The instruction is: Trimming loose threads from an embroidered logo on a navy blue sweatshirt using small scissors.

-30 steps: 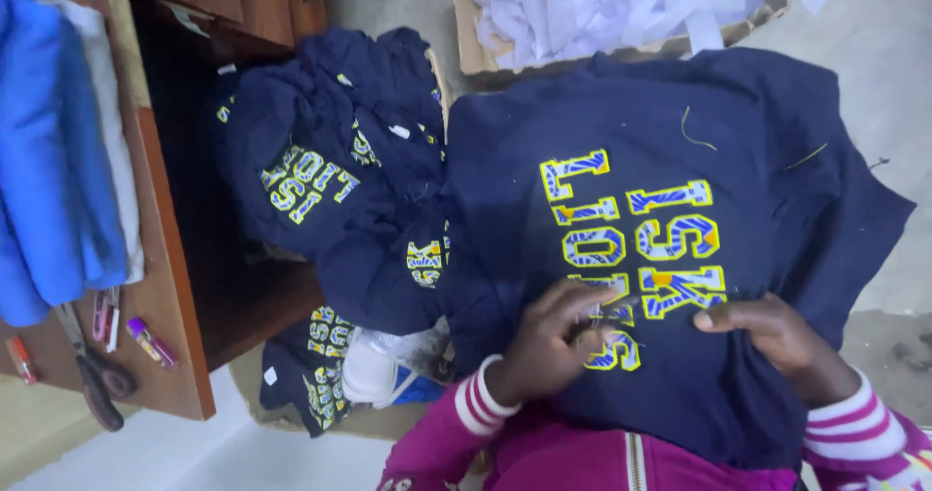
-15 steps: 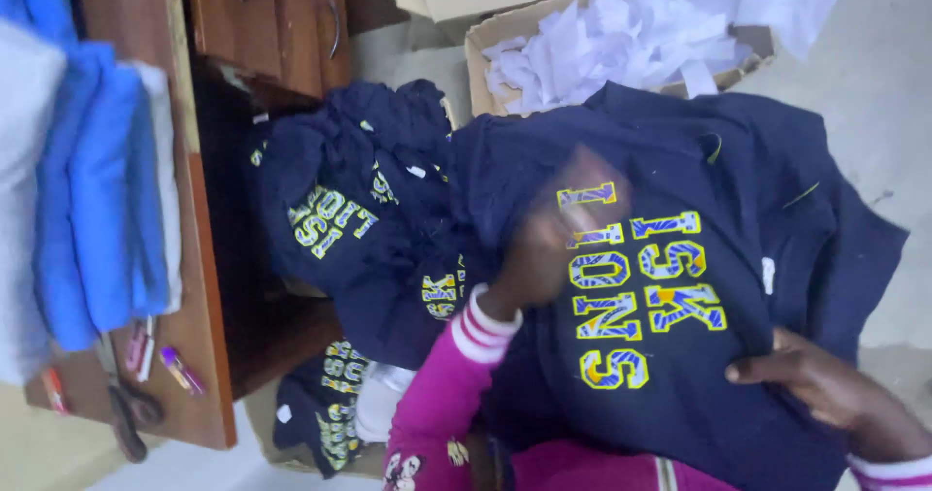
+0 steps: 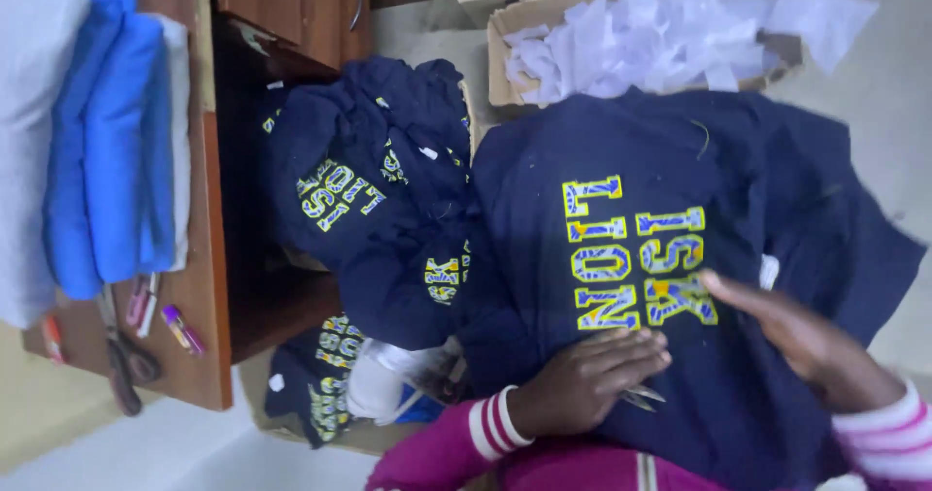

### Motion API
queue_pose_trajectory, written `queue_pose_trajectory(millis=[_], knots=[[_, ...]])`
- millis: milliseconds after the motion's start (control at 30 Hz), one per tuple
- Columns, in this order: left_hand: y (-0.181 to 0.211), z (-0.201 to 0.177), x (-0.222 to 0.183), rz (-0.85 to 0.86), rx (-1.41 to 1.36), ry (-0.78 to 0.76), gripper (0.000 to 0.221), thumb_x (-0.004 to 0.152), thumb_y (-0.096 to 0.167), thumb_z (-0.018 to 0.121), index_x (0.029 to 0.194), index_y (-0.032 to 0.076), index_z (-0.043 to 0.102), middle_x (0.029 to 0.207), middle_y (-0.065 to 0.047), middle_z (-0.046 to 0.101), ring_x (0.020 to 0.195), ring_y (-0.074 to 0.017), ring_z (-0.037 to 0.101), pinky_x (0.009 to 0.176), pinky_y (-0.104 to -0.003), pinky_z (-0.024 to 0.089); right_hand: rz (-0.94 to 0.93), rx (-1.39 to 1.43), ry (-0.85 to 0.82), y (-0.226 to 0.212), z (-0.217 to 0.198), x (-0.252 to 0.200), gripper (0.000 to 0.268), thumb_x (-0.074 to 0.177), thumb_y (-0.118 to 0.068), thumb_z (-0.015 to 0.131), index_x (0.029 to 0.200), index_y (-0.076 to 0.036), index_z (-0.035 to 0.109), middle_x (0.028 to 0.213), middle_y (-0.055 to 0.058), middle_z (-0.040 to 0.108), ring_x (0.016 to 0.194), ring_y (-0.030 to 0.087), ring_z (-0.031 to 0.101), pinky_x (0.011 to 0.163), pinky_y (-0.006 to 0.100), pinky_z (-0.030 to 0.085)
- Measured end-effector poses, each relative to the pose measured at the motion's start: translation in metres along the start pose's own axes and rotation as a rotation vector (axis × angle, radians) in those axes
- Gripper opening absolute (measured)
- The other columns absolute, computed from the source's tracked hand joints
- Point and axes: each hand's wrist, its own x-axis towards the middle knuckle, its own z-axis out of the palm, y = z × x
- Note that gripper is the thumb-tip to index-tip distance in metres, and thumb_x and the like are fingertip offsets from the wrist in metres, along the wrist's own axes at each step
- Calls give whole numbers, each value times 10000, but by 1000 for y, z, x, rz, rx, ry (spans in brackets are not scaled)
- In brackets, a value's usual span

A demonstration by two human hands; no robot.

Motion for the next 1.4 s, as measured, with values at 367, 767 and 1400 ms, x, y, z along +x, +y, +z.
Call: queue_pose_trajectory(millis=[367, 767, 1400], knots=[[-34, -23, -4, -440, -508, 538, 349, 1133, 414, 486, 1207, 121, 661, 1113, -37, 693, 1103, -184, 650, 1084, -408, 454, -863, -470, -277, 53, -33, 131, 475, 891, -112, 588, 1348, -72, 710, 1335, 107, 768, 1220, 251, 717, 1118, 406, 544], [-33, -15, 14, -237, 332, 606, 589, 1070, -57, 653, 1598, -9, 399, 1285, -249, 625, 1150, -395, 665, 1037, -473, 556, -243, 171, -132, 60, -45, 125, 459, 947, 24, 507, 1388, 127, 587, 1369, 253, 641, 1259, 411, 613, 1148, 570, 473], [-26, -26, 22, -101, 343, 593, 438, 1118, -86, 573, 1540, -65, 457, 1317, -250, 626, 1133, -384, 696, 1016, -488, 593, -424, 139, -256, 78, -76, 154, 452, 953, 5, 547, 1386, 127, 595, 1451, 253, 641, 1335, 434, 619, 1144, 572, 490]])
